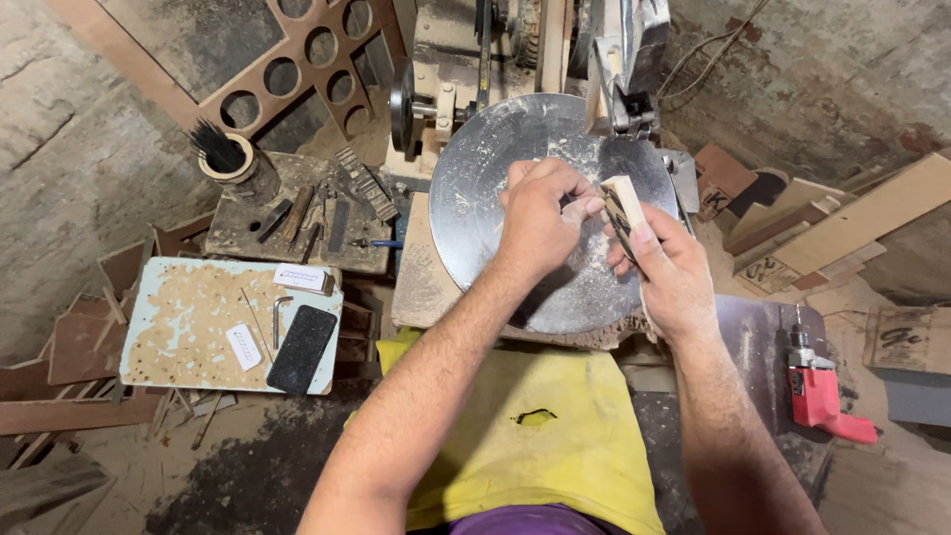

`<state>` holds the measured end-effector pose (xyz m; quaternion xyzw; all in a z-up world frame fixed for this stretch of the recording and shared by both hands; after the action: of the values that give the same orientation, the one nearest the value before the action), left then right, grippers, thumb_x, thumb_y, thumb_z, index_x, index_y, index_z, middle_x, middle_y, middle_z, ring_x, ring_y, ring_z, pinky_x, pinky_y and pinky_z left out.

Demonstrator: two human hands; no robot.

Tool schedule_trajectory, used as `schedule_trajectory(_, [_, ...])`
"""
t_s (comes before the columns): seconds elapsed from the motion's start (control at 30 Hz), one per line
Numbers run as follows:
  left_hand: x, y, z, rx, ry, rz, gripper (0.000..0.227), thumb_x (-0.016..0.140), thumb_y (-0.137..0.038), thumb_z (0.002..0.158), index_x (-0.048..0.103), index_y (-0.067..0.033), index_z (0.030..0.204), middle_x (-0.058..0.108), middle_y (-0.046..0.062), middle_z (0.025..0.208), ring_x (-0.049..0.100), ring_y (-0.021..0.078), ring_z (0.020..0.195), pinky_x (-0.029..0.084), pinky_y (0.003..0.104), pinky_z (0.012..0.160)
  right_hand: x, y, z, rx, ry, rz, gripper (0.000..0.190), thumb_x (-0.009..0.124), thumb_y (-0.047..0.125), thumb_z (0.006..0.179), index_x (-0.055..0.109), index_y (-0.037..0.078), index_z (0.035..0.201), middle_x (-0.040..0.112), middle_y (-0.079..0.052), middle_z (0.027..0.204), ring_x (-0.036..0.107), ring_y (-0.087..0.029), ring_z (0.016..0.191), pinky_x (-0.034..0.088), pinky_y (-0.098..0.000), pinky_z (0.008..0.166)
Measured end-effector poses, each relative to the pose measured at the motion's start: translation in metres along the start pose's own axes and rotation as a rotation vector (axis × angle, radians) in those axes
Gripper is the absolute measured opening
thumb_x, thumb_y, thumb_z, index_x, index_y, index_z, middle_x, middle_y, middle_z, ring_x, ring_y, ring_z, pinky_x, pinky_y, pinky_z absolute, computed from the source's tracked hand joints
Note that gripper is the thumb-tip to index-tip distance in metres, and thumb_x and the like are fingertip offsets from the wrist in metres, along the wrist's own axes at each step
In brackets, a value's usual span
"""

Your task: The person uses a scroll saw to cut a small wooden block, carefully guiding the wood into the reciprocating blade and adjusting the saw's arm position.

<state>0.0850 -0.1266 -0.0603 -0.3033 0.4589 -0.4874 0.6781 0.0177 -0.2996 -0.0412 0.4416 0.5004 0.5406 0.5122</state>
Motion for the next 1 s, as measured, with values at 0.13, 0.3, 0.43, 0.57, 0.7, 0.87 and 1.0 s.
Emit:
schedule_trajectory(0.13, [0.0,0.0,0.001,-0.002,-0.01,-0.007,0.011,0.083,-0.019,0.08,0.074,-0.0145,0.081,0.068,-0.003,0.095,0.054,0.0253,0.111,0.037,0.045,0.098,0.003,-0.001,0.002,-0.017,-0.026,-0.05,0.041,0.051,0.025,0.111,0.057,-0.003,0.142,0.067,-0.007,0.113,0.06,-0.012,0.088,0.051,-0.0258,0.077])
schedule_trajectory(0.3, [0.002,-0.001,0.0,-0.004,-0.025,-0.02,0.011,0.082,-0.017,0.081,0.071,-0.0137,0.082,0.067,-0.003,0.095,0.055,0.0245,0.109,0.039,0.043,0.099,0.006,0.004,-0.002,-0.048,-0.133,-0.422,0.045,0.059,0.03,0.107,0.061,0.003,0.142,0.07,-0.007,0.108,0.063,-0.011,0.086,0.052,-0.027,0.075])
schedule_trajectory(0.43, [0.005,-0.001,0.001,0.01,-0.004,-0.005,0.011,0.081,-0.014,0.082,0.07,-0.0128,0.081,0.067,-0.003,0.095,0.054,0.0247,0.109,0.038,0.044,0.098,0.008,0.015,-0.004,-0.241,-0.193,-0.846,0.043,0.068,0.023,0.103,0.063,0.0,0.139,0.07,-0.016,0.114,0.07,-0.023,0.1,0.056,-0.0361,0.088])
schedule_trajectory(0.57, [0.005,0.0,0.002,0.045,0.014,-0.002,0.009,0.08,-0.011,0.083,0.072,-0.0121,0.083,0.067,-0.002,0.097,0.054,0.0256,0.109,0.037,0.045,0.096,0.012,0.026,-0.007,-0.432,-0.156,-0.976,0.039,0.072,0.014,0.1,0.063,-0.002,0.134,0.069,-0.022,0.119,0.07,-0.036,0.108,0.057,-0.0413,0.094])
schedule_trajectory(0.7, [0.003,0.002,0.002,0.025,0.054,-0.029,0.01,0.08,-0.013,0.084,0.07,-0.0121,0.087,0.066,-0.002,0.099,0.054,0.0238,0.11,0.042,0.041,0.1,0.015,0.031,-0.005,-0.463,-0.151,-0.98,0.038,0.076,0.013,0.098,0.065,-0.003,0.13,0.07,-0.021,0.12,0.07,-0.035,0.109,0.057,-0.0422,0.094])
schedule_trajectory(0.87, [-0.008,0.011,0.001,-0.031,0.096,0.018,0.017,0.083,-0.012,0.08,0.074,-0.013,0.093,0.069,0.001,0.101,0.056,0.0238,0.109,0.04,0.043,0.1,0.022,0.018,-0.005,-0.42,-0.27,-0.928,0.038,0.081,0.014,0.091,0.068,-0.002,0.123,0.071,-0.02,0.112,0.072,-0.032,0.102,0.059,-0.0404,0.09])
schedule_trajectory(1.0, [-0.03,0.022,-0.002,-0.073,0.042,-0.052,0.031,0.074,0.0,0.08,0.071,-0.013,0.109,0.067,0.004,0.114,0.058,0.0253,0.116,0.046,0.039,0.104,0.036,0.003,0.005,-0.338,-0.211,-0.958,0.044,0.087,0.019,0.08,0.073,-0.001,0.117,0.071,-0.019,0.104,0.071,-0.033,0.096,0.058,-0.0424,0.085])
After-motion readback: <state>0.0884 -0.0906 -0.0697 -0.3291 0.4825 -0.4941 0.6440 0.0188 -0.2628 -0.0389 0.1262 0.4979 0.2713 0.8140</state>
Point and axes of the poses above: each hand's wrist, its own z-axis towards the middle knuckle, its own x-axis out of the palm, y = z × x, the point moved 1 cm from there along z, towards the middle knuckle
